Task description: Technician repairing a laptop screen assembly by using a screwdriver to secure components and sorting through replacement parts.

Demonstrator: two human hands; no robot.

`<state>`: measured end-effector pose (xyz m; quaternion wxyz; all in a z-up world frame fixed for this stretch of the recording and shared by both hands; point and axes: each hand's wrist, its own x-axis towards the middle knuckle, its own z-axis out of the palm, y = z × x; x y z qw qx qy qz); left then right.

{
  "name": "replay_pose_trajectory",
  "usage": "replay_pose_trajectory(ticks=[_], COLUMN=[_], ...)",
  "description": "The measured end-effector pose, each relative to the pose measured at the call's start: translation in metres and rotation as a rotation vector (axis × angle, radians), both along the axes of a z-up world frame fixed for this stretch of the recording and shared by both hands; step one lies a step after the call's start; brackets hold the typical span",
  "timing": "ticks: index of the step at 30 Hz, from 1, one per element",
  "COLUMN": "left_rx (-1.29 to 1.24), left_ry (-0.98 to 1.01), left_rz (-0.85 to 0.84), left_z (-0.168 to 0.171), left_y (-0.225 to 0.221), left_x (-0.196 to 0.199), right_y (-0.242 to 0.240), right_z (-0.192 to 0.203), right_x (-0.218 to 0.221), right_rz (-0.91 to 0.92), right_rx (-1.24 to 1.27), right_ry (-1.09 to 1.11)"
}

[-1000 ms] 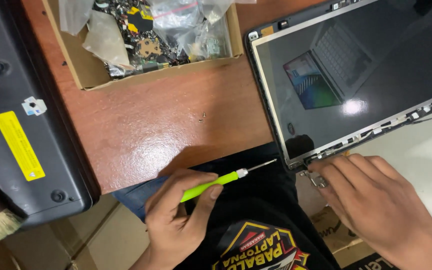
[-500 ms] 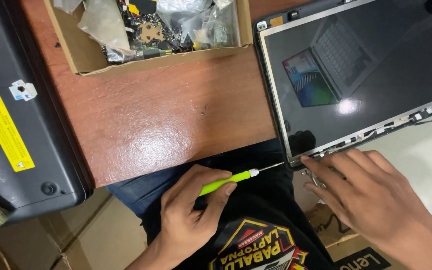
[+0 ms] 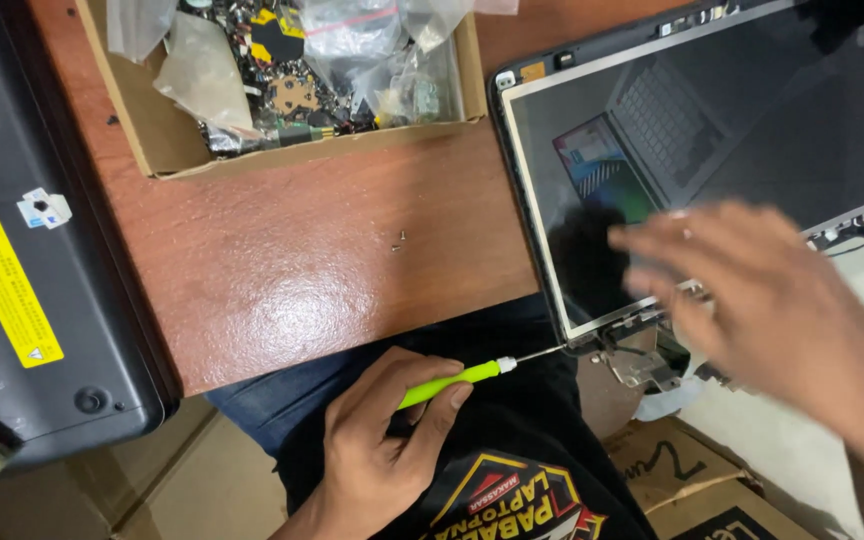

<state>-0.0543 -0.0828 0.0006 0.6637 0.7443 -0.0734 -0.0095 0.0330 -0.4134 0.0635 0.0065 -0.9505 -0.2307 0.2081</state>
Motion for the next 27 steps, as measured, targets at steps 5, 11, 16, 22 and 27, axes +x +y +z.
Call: replay_pose_trajectory(ticks=[5,11,16,22,27], left_rx=[0.017,0.002,0.008,-0.001,-0.068], left_ry=[0.008,0.044,0.083,0.077,0.171], left_rz=[0.022,0.085,0.106,0.110,0.103], left_z=[0.000,0.000,0.001,-0.004,-0.005], left_y=[-0.002,-0.001,0.002,-0.001,-0.006], left_x=[-0.003,-0.005,-0.002,0.002,0.000], right_y=[0.010,0.041,0.048,0.055,0.057], right_z=[-0.014,-0.021,-0.012,-0.016,-0.023], right_x=[0.086,0.135,0.148,0.170,0.185], right_rz=[0.238,0.362,0.359,0.318,0.383], right_rx=[0.294,0.315,0.280,0.256,0.130], right_ry=[-0.287,-0.262,-0.204,-0.068,-0.060])
